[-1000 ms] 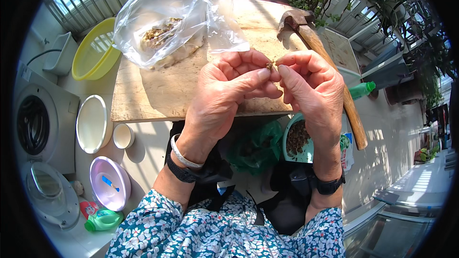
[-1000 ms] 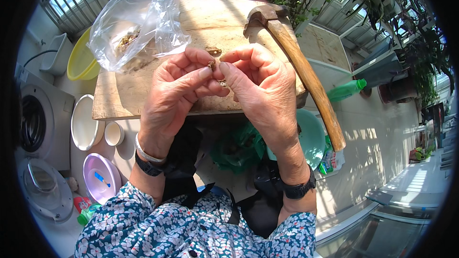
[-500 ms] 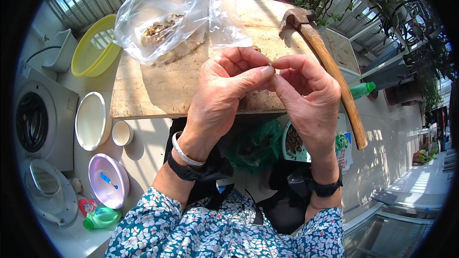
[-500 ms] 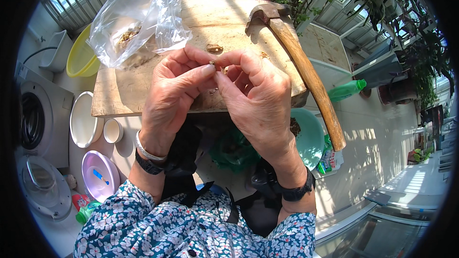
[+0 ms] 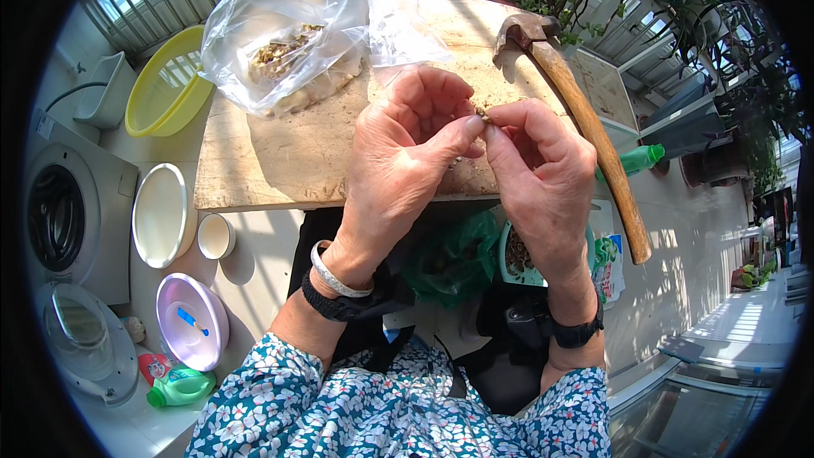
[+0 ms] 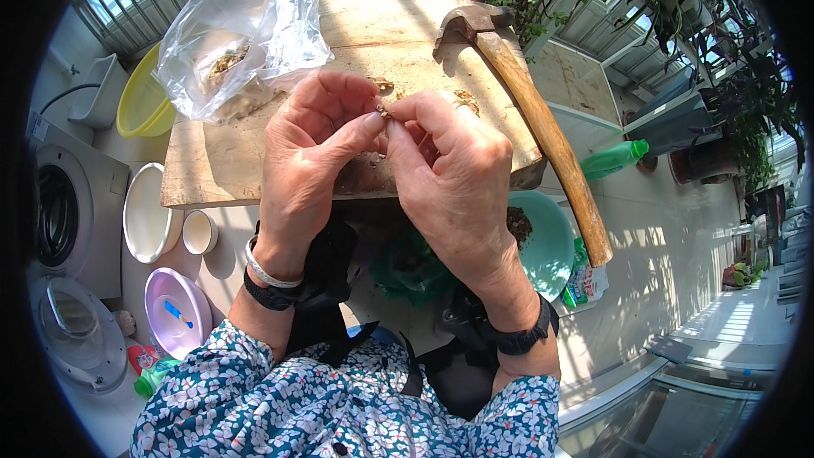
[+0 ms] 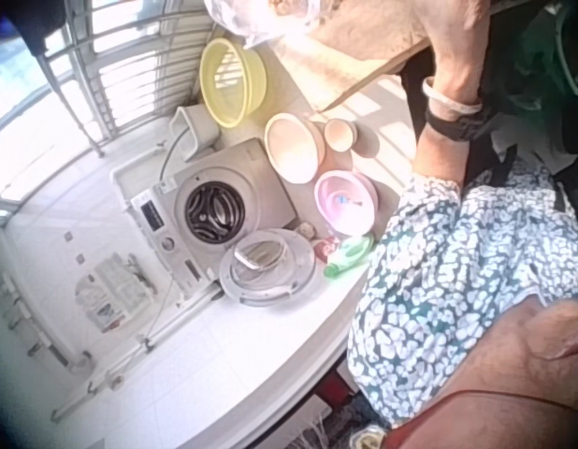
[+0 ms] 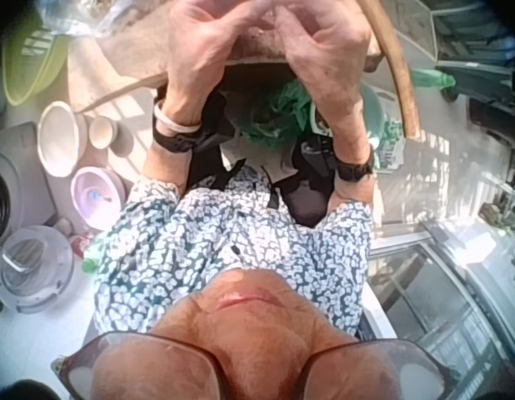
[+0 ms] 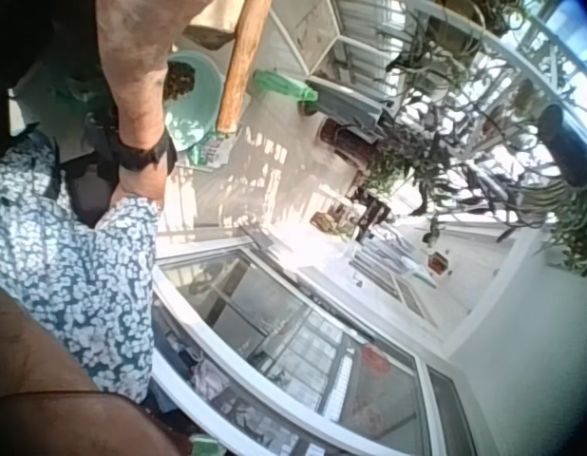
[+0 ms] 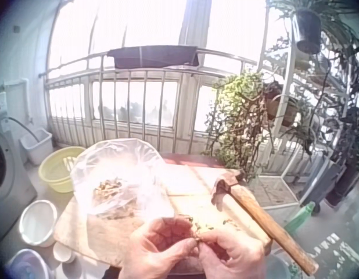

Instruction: The person cracks walnuts on a wooden board using a hammer, then removes the shells by hand and places the nutmeat into a plastic bag. The person repeats this process for several walnuts.

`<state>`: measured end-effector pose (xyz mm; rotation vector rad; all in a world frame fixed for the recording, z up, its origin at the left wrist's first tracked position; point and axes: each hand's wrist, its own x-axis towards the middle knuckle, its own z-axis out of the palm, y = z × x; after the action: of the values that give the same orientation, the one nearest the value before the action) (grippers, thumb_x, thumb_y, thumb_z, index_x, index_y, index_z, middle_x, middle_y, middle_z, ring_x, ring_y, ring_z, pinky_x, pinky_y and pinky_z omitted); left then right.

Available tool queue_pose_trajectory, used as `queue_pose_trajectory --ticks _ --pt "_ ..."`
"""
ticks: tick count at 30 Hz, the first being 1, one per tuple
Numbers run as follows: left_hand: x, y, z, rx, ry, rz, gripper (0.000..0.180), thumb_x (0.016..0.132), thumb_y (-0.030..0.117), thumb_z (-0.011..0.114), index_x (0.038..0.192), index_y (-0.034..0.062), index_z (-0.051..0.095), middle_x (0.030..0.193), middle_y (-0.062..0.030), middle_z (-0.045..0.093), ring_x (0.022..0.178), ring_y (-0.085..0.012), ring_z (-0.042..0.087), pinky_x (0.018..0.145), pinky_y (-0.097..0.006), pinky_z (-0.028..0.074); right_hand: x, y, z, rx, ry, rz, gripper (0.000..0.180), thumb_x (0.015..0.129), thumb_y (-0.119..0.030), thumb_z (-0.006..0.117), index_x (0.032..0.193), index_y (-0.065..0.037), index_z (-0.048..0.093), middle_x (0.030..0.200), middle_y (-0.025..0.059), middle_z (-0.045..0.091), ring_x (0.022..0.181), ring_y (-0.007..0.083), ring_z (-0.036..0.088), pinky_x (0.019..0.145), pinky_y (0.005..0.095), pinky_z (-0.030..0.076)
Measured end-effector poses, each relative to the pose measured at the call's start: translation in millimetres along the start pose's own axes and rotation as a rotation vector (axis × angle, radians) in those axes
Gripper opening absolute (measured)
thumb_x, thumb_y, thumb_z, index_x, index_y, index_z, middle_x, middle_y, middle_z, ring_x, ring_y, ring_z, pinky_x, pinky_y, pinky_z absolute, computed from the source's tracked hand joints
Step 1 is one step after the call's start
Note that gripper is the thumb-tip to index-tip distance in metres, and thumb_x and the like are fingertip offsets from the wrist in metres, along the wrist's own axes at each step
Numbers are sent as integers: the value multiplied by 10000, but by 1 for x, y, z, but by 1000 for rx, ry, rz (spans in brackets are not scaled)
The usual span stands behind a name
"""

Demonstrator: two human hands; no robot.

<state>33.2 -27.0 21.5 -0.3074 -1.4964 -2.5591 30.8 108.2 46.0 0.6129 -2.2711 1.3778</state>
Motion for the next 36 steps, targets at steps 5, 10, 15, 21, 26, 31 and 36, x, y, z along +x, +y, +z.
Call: queue_pose_trajectory --ticks 5,10,15,21,26,31,36 --pt "1 -1 -2 115 -19 58 135 883 19 638 1009 -29 654 841 -30 663 745 -70 609 676 -201 506 1 -1 -1 72 -38 98 38 856 -8 644 892 0 651 690 66 653 592 90 610 548 245 483" --pt "1 3 -5 141 -18 -13 131 888 20 630 1002 -36 661 851 -32 671 746 -69 612 657 -202 506 2 -2 -1 34 -57 123 52 868 -30 638 898 11 651 695 67 656 608 92 620 565 240 490" --pt "1 1 -1 124 7 -3 138 888 19 630 1010 -40 657 883 -39 670 761 -77 621 675 -206 513 4 -3 -5 187 -99 342 72 888 -53 624 888 14 652 710 20 649 623 49 578 570 216 469" --pt "0 -2 -3 292 73 209 110 854 -21 648 963 -16 657 884 -49 669 775 -97 634 700 -228 516 8 -5 -10 359 -147 483 96 906 -80 620 882 7 651 738 -54 592 670 -6 510 585 162 414" --pt "5 -7 -3 629 37 531 144 771 -67 678 893 2 647 806 -93 660 736 -213 663 659 -288 518 8 -6 -13 352 -172 498 90 905 -76 619 875 5 648 735 -56 587 667 -6 507 583 164 411" --pt "4 -8 -3 670 32 546 146 764 -62 684 884 10 643 809 -111 661 731 -242 664 656 -296 521 5 -7 -10 386 -136 474 79 901 -62 620 865 3 646 736 -60 587 665 -11 505 577 159 408" --pt "4 -10 -3 542 37 462 116 771 -67 678 861 -3 641 788 -106 660 714 -208 671 652 -277 518 2 -7 -7 347 -116 448 65 893 -40 616 855 1 647 722 -66 582 658 -17 501 567 157 406"
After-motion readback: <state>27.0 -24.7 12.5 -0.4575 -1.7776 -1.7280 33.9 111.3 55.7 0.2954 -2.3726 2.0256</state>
